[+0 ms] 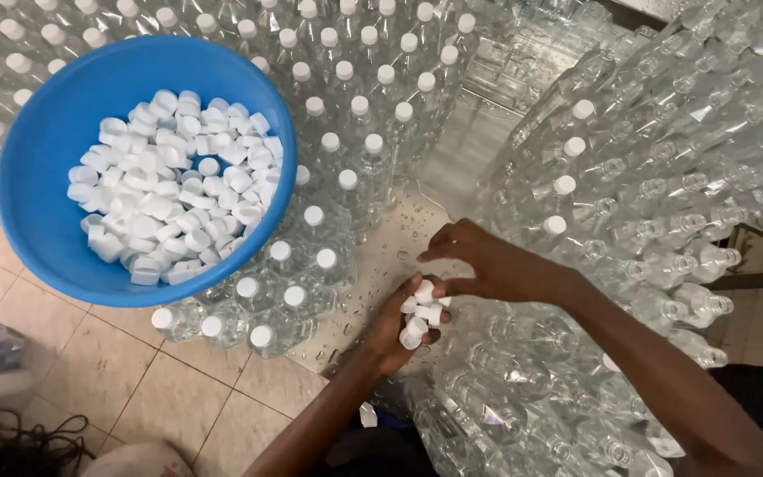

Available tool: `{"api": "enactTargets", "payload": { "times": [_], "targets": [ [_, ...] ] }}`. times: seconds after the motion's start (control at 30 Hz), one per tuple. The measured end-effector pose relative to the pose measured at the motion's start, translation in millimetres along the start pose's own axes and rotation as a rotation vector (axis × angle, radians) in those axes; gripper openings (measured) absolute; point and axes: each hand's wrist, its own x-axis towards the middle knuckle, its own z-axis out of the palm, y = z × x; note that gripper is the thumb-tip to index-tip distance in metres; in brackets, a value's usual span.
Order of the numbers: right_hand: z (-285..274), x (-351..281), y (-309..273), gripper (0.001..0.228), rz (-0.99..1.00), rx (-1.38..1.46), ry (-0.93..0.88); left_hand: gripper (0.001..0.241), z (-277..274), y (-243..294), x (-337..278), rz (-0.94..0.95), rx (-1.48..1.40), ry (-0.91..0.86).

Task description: Manually arranging filled water bottles in crates and applying plastic caps to them from a bulk container.

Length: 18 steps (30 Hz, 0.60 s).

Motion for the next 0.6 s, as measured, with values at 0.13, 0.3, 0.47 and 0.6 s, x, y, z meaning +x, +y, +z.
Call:
{"api": "enactTargets", "payload": {
  "times": [0.13, 0.3, 0.47, 0.6],
  "targets": [
    [24.9, -1.0, 8.7, 0.049, -0.044, 0.083, -0.084, 0.050, -5.7, -5.7, -1.8, -0.043, 0.056, -0.024],
    [10.7, -3.1, 21.8, 0.048, -0.044, 0.310, 0.010, 0.061, -5.6, -2.0, -3.0, -0.050, 0.076, -0.055],
    [-80.4, 7.5, 69.0, 0.048, 0.357, 0.031, 0.485, 0.034, -6.5, 4.2, -9.5, -0.059, -0.207, 0.113],
    [-154.6, 20.3, 249.8, 0.038, 0.115, -0.576, 0.810, 0.031, -25.7, -3.4, -13.9, -0.021, -0.252, 0.076]
  ]
}}
